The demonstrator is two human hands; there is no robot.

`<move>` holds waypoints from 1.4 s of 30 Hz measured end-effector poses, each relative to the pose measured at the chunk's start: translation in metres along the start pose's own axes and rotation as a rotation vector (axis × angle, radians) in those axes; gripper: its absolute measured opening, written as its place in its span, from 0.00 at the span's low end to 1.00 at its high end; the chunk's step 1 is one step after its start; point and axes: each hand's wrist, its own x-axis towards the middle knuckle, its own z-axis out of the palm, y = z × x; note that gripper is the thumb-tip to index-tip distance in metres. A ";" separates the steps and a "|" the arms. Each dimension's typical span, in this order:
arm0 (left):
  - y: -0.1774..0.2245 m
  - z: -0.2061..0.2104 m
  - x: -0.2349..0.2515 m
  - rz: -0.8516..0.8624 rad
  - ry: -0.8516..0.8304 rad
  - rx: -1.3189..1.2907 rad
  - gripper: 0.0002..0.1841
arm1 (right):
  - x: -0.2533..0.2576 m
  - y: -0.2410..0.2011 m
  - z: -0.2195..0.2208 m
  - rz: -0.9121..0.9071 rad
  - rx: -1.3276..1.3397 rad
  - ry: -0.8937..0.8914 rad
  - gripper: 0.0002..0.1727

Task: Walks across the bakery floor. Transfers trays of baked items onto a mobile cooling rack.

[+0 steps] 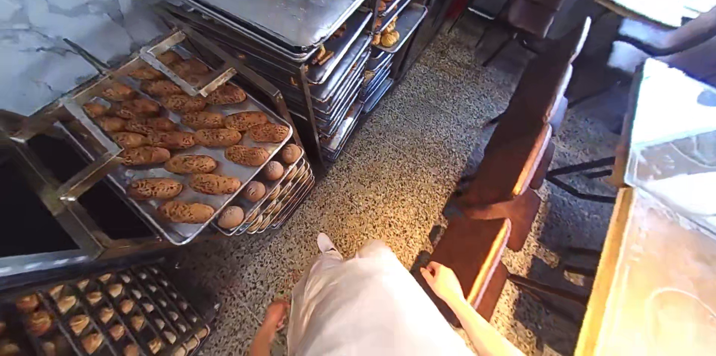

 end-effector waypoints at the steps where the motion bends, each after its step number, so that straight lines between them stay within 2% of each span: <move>1: 0.008 -0.004 0.004 0.010 0.030 -0.034 0.15 | 0.012 0.000 0.006 0.016 0.073 -0.065 0.21; 4: 0.044 -0.011 0.007 0.022 0.111 -0.067 0.19 | 0.041 -0.002 0.016 0.027 0.086 -0.284 0.22; 7: 0.101 -0.006 0.011 0.092 0.150 -0.090 0.20 | 0.073 -0.019 0.007 -0.017 0.024 -0.375 0.27; 12: 0.179 0.038 -0.006 0.172 0.159 -0.213 0.21 | 0.157 -0.057 -0.056 -0.026 0.062 -0.350 0.29; 15: 0.205 0.067 -0.023 0.224 0.121 -0.099 0.19 | 0.219 -0.083 -0.098 -0.031 0.227 -0.239 0.28; 19: 0.210 0.089 -0.021 0.201 0.117 0.103 0.20 | 0.287 -0.118 -0.133 -0.024 0.382 -0.158 0.27; 25: 0.230 0.103 -0.049 0.103 0.209 -0.100 0.19 | 0.326 -0.139 -0.134 -0.157 0.346 -0.267 0.25; 30: 0.254 0.125 -0.074 0.189 0.242 -0.001 0.11 | 0.339 -0.103 -0.118 -0.108 0.266 -0.361 0.29; 33: 0.266 0.138 -0.086 0.194 0.227 0.059 0.11 | 0.344 -0.071 -0.112 -0.048 0.192 -0.410 0.32; 36: 0.260 0.148 -0.085 0.177 0.187 0.069 0.11 | 0.353 -0.048 -0.109 -0.033 0.087 -0.457 0.33; 42: 0.253 0.163 -0.097 0.126 0.212 0.129 0.11 | 0.361 -0.065 -0.131 -0.041 0.063 -0.471 0.32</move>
